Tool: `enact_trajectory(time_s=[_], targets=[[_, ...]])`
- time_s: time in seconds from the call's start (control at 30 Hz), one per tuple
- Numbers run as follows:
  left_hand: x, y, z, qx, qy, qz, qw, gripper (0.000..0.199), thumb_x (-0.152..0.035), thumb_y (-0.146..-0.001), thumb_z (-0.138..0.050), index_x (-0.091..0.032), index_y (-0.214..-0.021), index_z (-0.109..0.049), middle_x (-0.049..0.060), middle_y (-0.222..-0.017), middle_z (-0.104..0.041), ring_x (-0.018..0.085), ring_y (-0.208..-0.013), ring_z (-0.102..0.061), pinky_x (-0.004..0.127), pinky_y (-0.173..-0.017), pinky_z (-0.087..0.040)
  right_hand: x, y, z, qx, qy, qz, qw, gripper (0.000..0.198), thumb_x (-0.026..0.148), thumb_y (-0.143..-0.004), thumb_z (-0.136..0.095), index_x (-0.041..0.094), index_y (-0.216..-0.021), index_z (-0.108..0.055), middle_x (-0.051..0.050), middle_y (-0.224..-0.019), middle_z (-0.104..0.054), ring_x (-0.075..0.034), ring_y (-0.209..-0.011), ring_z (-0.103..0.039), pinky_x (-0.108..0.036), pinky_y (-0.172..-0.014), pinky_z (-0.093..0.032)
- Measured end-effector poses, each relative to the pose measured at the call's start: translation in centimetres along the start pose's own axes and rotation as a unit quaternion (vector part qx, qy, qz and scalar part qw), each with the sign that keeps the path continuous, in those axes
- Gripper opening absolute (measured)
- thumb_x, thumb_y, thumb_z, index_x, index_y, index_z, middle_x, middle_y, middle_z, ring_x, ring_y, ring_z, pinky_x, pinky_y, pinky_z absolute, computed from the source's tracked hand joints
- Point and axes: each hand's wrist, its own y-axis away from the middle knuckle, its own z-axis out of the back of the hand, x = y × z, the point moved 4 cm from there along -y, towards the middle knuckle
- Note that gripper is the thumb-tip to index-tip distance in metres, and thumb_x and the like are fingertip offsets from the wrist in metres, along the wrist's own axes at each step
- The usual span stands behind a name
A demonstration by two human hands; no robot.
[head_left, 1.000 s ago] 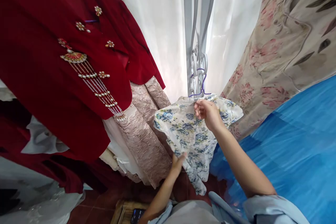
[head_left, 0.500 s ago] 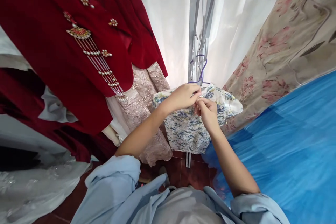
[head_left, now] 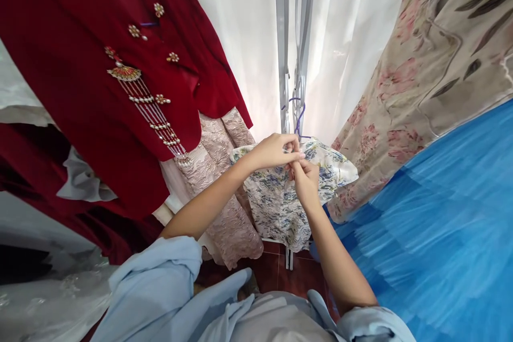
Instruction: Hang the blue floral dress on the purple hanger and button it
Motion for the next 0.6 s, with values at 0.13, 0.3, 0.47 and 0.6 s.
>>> enact_trajectory(time_s=[0.13, 0.3, 0.47, 0.6], targets=[[-0.3, -0.3, -0.2, -0.008, -0.001, -0.052, 0.999, 0.022, -0.026, -0.092, -0.058, -0.016, -0.073, -0.065, 0.0, -0.068, -0.063, 0.013, -0.066, -0.057, 0.026, -0.065, -0.041, 1.2, -0.1, 0.2, 0.001, -0.014, 0.02, 1.0, 0.03, 0.029, -0.084, -0.053, 0.02, -0.056, -0.056, 0.006, -0.043, -0.046, -0.01, -0.045, -0.038, -0.025, -0.049, -0.031], [-1.1, -1.3, -0.4, -0.114, -0.008, -0.127, 0.985, 0.021, -0.025, -0.094, -0.058, -0.017, -0.075, -0.064, 0.002, -0.074, -0.065, 0.012, -0.068, -0.056, 0.027, -0.065, -0.041, 0.3, -0.1, 0.5, -0.023, -0.035, 0.01, 0.999, 0.032, 0.03, -0.085, -0.054, 0.021, -0.054, -0.051, 0.007, -0.042, -0.04, -0.01, -0.044, -0.033, -0.025, -0.048, -0.026], [-1.4, -2.4, 1.1, -0.198, -0.012, -0.13, 0.971, 0.022, -0.027, -0.095, -0.06, -0.017, -0.076, -0.067, 0.003, -0.076, -0.068, 0.013, -0.069, -0.057, 0.029, -0.067, -0.042, -7.9, 3.5, 1.6, -0.013, 0.054, -0.098, 0.994, 0.033, 0.037, -0.084, -0.053, 0.021, -0.055, -0.051, 0.005, -0.047, -0.041, -0.012, -0.049, -0.036, -0.026, -0.051, -0.028], [-1.4, -2.3, 0.8, -0.168, 0.018, -0.108, 0.98, 0.021, -0.028, -0.092, -0.066, -0.017, -0.075, -0.071, 0.003, -0.074, -0.069, 0.013, -0.069, -0.059, 0.029, -0.069, -0.044, -15.9, 11.1, 3.1, -0.021, 0.111, -0.193, 0.975, 0.041, 0.048, -0.077, -0.055, 0.023, -0.048, -0.043, 0.005, -0.045, -0.038, -0.013, -0.049, -0.036, -0.027, -0.05, -0.026]])
